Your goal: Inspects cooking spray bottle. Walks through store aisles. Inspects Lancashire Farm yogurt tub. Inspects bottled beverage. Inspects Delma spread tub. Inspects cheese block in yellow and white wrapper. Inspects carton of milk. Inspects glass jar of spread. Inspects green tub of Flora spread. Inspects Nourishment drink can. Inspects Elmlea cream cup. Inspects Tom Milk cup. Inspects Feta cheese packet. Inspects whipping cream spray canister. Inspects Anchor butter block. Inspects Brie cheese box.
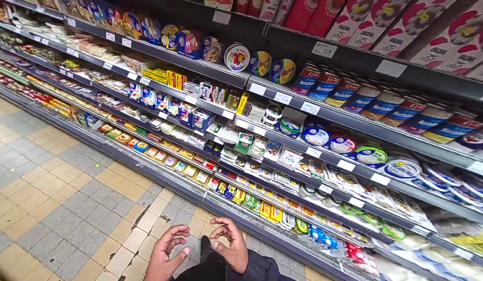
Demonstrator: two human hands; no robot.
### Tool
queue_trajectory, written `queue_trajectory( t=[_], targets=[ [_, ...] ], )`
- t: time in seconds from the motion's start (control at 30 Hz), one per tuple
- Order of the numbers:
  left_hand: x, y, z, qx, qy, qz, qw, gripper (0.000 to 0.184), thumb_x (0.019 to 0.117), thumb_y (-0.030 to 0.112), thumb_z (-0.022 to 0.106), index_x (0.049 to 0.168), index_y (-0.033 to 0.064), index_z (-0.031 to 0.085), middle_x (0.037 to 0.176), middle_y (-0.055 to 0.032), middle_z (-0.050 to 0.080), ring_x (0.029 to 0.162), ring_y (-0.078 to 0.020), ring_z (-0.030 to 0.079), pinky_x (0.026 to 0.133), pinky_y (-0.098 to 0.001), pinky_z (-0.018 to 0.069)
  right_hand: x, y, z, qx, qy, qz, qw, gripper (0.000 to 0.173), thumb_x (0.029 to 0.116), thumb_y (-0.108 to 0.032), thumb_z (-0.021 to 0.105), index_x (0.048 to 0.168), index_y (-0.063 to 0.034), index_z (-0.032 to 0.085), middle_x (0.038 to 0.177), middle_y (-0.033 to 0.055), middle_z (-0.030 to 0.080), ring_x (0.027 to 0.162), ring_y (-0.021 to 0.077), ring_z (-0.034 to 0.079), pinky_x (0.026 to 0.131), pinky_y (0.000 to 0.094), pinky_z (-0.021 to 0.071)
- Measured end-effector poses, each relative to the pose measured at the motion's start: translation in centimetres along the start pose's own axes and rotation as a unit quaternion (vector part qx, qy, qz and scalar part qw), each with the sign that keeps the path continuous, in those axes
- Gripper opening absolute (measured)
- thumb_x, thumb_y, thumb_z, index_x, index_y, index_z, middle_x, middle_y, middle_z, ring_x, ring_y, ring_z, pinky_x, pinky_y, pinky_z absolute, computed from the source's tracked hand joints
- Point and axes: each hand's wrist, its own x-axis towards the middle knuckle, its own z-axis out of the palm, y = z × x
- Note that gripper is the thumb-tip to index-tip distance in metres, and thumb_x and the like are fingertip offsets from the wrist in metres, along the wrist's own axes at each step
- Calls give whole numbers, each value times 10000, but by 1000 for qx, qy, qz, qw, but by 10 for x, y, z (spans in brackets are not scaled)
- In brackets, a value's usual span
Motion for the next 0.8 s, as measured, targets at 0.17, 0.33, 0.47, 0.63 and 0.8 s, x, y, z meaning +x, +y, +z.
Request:
queue_trajectory(
  t=[0.17,0.33,0.47,0.63,0.8],
  targets=[
    [16,1,-20,-8,-10,-8,1000,472,887,211,780,1326,137,627,1274,-75,682,1140,-219,671,921,-387,590,40,3,-4,-13,-10,-24,1000,459,946,-265,723,1326,-56,575,1284,122,674,912,154,721,808,326,613],
    [38,-6,-42,-16,-14,-7,1000,493,889,168,776,1350,127,605,1313,-76,661,1168,-240,660,948,-412,583,121,-9,-40,-71,-27,-91,993,449,951,-289,718,1311,-52,593,1252,118,692,935,165,723,828,342,618],
    [66,-6,-54,-9,-8,-13,1000,491,888,148,765,1346,96,597,1302,-91,667,1150,-248,671,948,-425,585,215,-48,-80,-162,3,-164,973,510,927,-260,726,1312,33,562,1238,163,681,1005,225,720,871,402,623],
    [112,-6,-70,-4,3,9,1000,487,881,145,769,1340,116,610,1297,-90,672,1131,-251,681,931,-423,593,347,-129,-132,-271,73,-266,922,577,885,-223,723,1324,93,521,1191,178,689,1050,243,696,924,429,591],
    [155,-7,-77,2,14,1,1000,468,903,144,751,1346,131,601,1300,-80,671,1128,-242,683,928,-415,597,470,-215,-190,-329,198,-303,872,664,878,-274,722,1421,15,473,1273,175,645,1124,245,662,916,418,584]
  ],
)
